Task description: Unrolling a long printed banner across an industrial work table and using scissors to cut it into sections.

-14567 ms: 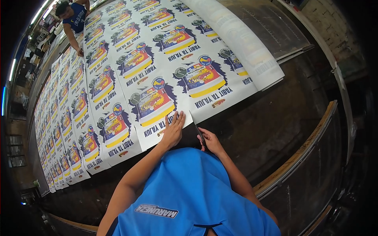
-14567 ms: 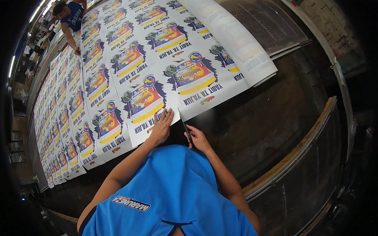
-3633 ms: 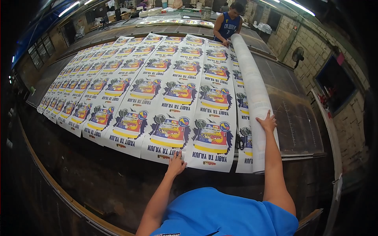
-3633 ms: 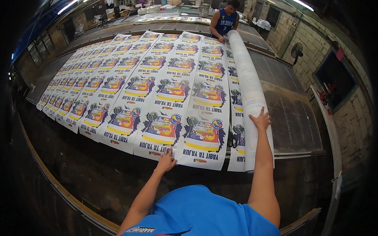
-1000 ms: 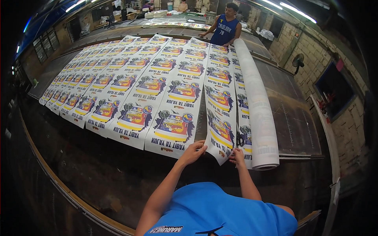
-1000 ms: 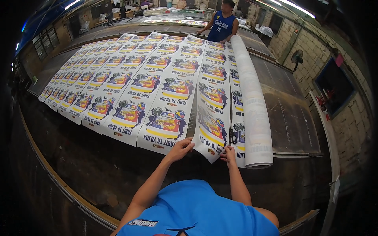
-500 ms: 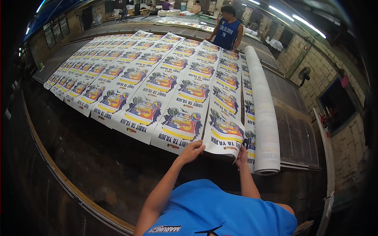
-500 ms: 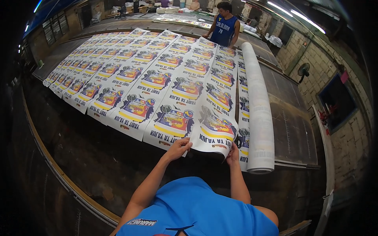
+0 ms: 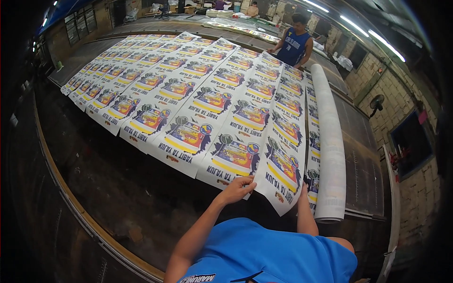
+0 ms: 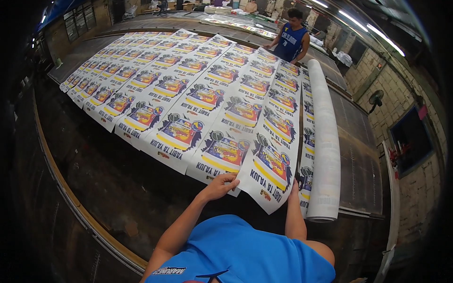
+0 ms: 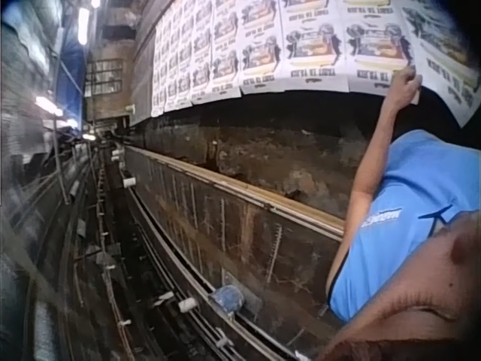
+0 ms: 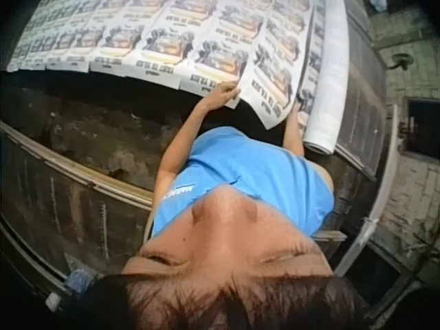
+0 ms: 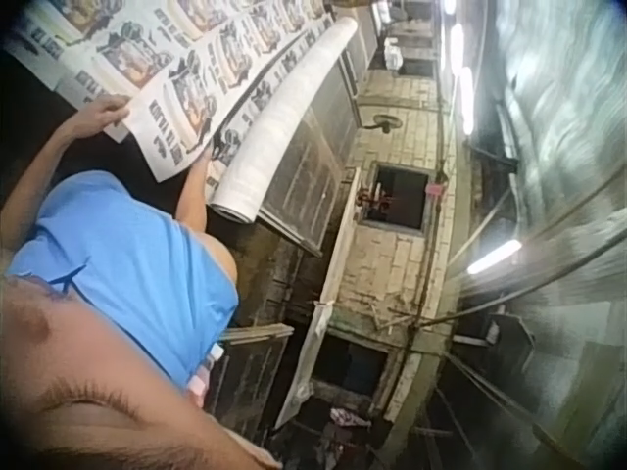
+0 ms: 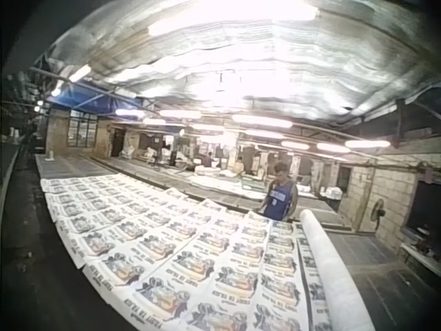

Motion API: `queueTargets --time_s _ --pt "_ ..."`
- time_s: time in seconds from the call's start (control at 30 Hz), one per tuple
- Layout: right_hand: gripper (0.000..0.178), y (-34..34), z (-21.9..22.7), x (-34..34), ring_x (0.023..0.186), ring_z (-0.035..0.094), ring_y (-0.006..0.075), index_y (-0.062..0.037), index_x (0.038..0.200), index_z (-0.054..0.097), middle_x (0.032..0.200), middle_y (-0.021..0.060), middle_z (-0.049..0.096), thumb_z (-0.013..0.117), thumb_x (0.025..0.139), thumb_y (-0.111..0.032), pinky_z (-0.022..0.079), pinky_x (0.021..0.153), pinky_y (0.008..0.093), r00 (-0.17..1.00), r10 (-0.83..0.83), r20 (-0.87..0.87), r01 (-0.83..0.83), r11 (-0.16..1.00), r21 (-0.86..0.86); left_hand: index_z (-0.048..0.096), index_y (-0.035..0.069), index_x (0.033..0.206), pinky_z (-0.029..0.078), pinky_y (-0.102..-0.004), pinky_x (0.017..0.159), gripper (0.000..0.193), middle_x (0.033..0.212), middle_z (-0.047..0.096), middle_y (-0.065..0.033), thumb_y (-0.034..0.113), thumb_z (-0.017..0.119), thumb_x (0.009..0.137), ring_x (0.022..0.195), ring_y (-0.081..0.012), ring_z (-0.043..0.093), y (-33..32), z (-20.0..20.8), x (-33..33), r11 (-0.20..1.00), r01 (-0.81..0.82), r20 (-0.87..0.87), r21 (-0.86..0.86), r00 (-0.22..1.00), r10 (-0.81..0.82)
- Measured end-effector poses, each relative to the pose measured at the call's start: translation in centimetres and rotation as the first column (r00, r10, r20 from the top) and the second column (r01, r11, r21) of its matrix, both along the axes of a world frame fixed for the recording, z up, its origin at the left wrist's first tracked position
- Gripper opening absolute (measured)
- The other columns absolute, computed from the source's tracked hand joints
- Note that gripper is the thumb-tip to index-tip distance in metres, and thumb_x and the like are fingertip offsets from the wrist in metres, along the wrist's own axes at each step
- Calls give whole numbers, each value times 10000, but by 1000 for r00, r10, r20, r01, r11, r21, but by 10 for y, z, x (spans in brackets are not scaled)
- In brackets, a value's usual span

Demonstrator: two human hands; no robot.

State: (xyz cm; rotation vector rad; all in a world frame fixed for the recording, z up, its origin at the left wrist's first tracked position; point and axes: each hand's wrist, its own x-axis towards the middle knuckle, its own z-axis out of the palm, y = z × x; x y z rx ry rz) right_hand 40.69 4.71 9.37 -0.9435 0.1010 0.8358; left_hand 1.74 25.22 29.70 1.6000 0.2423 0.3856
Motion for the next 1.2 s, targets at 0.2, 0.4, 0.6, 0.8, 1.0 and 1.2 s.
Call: queueTargets --time_s 0.2,0.4,0.6,0.8,1.0,1.2 --pt "583 30 -17 -26 1000 657 318 -32 1225 614 1090 133 698 425 984 -528 515 894 427 988 96 122 -80 988 -129 581 -36 774 459 -317 847 363 1343 600 -147 244 564 1005 975 -178 567 23 36 -5 994 96 -5 -60 995 -96" --pt "581 15 -30 -37 936 668 302 -32 1191 619 1034 126 701 428 982 -539 529 840 413 962 143 232 -84 965 -250 596 -73 835 472 -325 861 323 1384 567 -174 199 559 1004 1027 -237 604 50 74 -3 979 197 15 46 980 -198" --pt "581 46 -37 -54 872 678 286 -32 1156 624 978 118 703 432 980 -550 543 787 400 929 160 335 -25 927 -373 621 -83 924 463 -338 917 283 1360 583 -176 182 555 1000 1088 -257 602 90 74 -19 974 222 107 50 968 -226" --pt "582 64 -47 -59 808 689 269 -31 1122 629 922 110 706 435 978 -562 557 733 386 863 301 406 -53 853 -520 649 -37 931 471 -303 805 247 990 654 -92 187 565 995 860 -151 594 137 2 -91 977 -148 -99 -151 986 134" --pt "585 129 -32 -81 755 698 256 -31 1093 633 875 104 708 438 977 -571 569 689 375 805 422 417 -80 774 -628 532 10 717 392 -256 644 353 695 509 7 225 558 996 678 -79 478 169 -135 -107 942 -325 -314 -84 906 284" --pt "691 172 17 -118 555 620 166 -64 1122 639 807 79 685 407 945 -690 507 511 304 890 443 108 -219 624 -750 611 3 655 468 -354 841 374 1114 632 -179 258 622 929 901 -233 603 180 -218 -119 931 -324 -461 169 808 366"
